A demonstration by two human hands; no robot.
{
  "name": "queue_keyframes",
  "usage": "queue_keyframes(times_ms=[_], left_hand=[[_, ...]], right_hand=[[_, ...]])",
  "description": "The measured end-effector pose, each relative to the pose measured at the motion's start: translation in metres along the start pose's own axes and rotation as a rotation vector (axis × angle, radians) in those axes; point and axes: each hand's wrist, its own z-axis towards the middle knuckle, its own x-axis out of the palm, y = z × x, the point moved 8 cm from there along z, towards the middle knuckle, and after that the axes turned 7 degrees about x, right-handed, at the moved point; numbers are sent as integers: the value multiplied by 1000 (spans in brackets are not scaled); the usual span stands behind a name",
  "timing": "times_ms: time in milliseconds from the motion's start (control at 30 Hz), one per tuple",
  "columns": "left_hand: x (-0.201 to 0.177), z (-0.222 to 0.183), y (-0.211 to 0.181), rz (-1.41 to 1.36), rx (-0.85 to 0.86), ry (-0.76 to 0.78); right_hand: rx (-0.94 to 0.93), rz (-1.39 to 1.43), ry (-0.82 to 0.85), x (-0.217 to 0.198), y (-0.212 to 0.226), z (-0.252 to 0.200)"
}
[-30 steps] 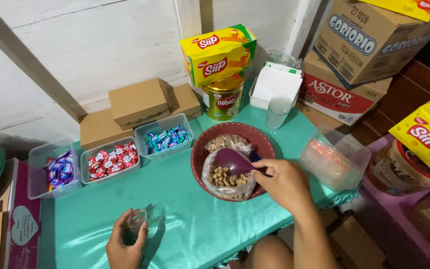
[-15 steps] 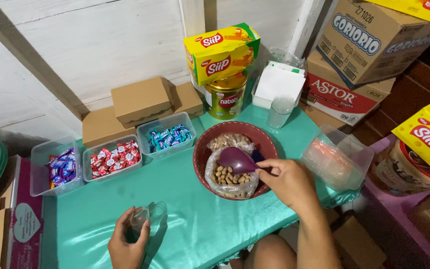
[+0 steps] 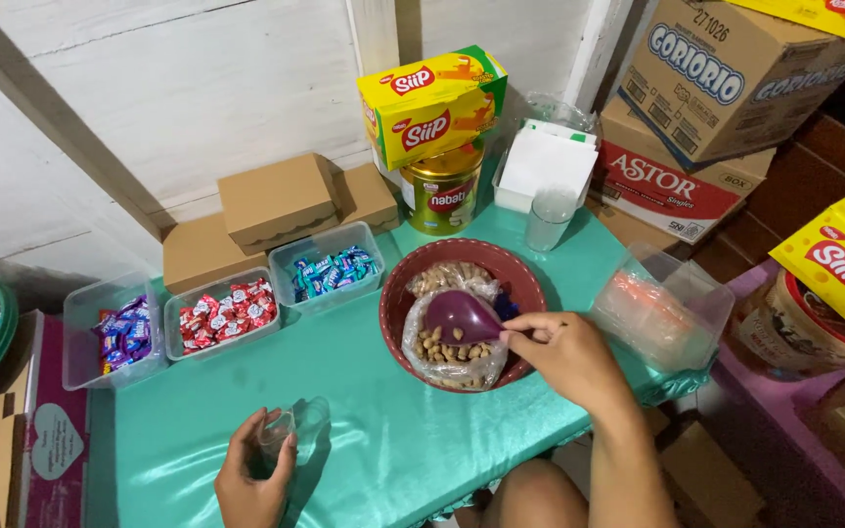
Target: Scooping peanuts from a bowl into small plastic bags and sealing them manually
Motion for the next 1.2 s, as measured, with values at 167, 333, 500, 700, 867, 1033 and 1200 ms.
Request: queue_keyframes(times_ms=[167, 333, 500, 700, 867, 1033, 1200], left_hand=[[0, 0, -10, 12, -42, 2], [-5, 1, 5, 12, 74, -11], [-7, 3, -11, 141, 232, 38], [-20, 5, -21, 63, 194, -65], [-34, 6, -29, 48, 146, -147], [-40, 6, -30, 71, 127, -161], [-38, 7, -25, 58, 76, -140]], right_hand=[[-120, 16, -93, -5, -2, 2], [-128, -15, -113, 10, 19, -13], [-257, -59, -57, 54, 54, -29], [-325, -244, -37, 121, 96, -65], [-581, -388, -148, 178, 113, -83], [-855, -451, -330, 217, 113, -99], [-1072, -397, -502, 223, 113, -122]])
